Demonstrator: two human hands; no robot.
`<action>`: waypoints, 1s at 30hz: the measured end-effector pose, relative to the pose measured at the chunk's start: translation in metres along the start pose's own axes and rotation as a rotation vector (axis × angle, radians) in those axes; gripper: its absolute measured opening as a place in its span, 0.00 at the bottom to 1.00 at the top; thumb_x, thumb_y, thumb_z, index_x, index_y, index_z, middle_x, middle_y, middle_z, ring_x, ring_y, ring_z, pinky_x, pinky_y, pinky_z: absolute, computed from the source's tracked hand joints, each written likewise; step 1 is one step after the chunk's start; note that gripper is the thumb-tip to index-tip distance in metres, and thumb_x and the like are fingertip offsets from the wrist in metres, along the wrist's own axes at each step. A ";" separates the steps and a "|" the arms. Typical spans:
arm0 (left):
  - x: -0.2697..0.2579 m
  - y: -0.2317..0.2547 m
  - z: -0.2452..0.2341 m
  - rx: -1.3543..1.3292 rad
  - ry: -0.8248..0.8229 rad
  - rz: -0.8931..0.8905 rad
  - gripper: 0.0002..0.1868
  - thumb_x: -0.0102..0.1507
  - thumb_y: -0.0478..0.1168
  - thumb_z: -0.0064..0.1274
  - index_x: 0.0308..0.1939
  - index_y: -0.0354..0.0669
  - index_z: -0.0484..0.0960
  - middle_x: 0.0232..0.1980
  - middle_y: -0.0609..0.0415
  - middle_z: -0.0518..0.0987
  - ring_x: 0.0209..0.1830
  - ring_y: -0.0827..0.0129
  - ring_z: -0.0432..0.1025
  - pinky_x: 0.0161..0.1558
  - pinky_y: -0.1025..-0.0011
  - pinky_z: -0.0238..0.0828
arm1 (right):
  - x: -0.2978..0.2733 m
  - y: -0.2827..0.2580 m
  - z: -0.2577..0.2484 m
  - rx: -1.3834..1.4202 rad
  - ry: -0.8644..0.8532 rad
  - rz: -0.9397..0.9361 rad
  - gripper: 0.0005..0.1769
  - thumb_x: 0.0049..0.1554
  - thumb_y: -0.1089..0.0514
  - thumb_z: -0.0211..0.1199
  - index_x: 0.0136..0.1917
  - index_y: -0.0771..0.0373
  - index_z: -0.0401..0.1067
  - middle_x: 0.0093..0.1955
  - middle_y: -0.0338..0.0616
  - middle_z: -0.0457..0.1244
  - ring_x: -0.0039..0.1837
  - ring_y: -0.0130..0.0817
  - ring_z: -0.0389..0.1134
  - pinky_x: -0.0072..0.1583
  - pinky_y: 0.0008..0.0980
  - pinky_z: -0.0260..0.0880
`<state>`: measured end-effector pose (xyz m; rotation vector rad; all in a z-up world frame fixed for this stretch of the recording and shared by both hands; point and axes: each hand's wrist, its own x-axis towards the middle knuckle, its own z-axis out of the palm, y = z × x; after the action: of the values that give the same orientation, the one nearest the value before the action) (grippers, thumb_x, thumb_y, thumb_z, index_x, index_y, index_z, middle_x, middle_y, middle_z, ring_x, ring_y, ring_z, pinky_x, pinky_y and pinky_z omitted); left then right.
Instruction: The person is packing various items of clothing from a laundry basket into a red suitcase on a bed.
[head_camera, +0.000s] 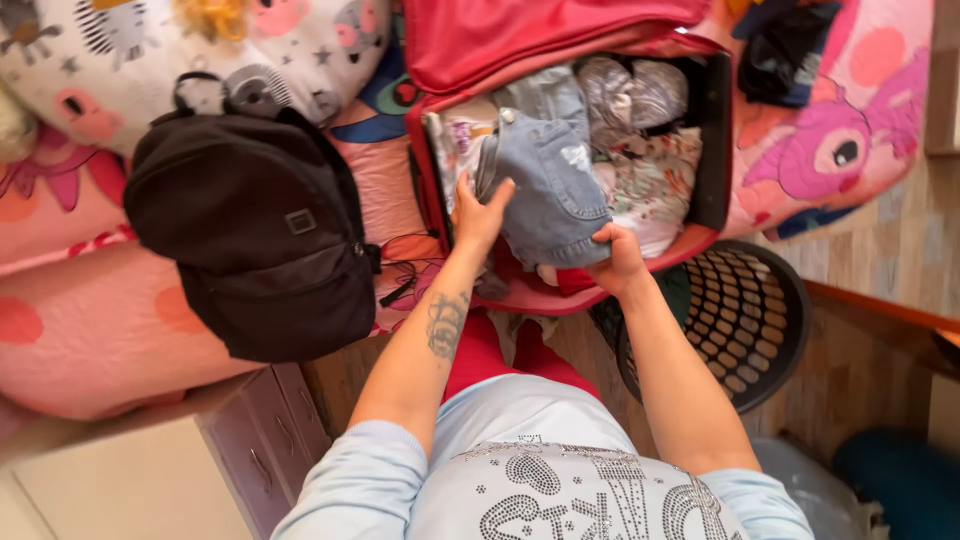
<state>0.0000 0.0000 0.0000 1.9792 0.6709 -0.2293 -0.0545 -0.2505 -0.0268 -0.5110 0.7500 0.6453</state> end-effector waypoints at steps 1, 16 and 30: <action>0.007 -0.005 0.005 0.008 -0.019 0.005 0.49 0.57 0.58 0.65 0.72 0.35 0.61 0.71 0.37 0.65 0.71 0.50 0.59 0.68 0.61 0.53 | -0.011 0.001 0.001 0.015 0.010 -0.011 0.30 0.46 0.61 0.53 0.63 0.69 0.69 0.61 0.50 0.69 0.60 0.47 0.71 0.66 0.45 0.69; -0.134 0.067 0.066 -0.567 -0.970 -0.465 0.23 0.66 0.45 0.53 0.61 0.34 0.76 0.54 0.48 0.82 0.50 0.62 0.78 0.53 0.62 0.76 | -0.168 0.045 -0.112 0.107 0.138 -0.381 0.34 0.45 0.64 0.53 0.67 0.69 0.68 0.64 0.49 0.67 0.64 0.43 0.68 0.68 0.42 0.65; -0.427 0.000 0.163 0.115 -1.383 -0.659 0.22 0.67 0.46 0.48 0.57 0.32 0.78 0.54 0.48 0.83 0.50 0.62 0.77 0.50 0.63 0.73 | -0.418 0.212 -0.130 -1.093 0.941 -1.141 0.26 0.58 0.67 0.54 0.70 0.63 0.71 0.73 0.52 0.63 0.77 0.51 0.62 0.77 0.44 0.60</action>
<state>-0.3339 -0.2938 0.1036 1.1614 0.3128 -1.8253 -0.4947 -0.3301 0.1653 -2.1405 0.7488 -0.4136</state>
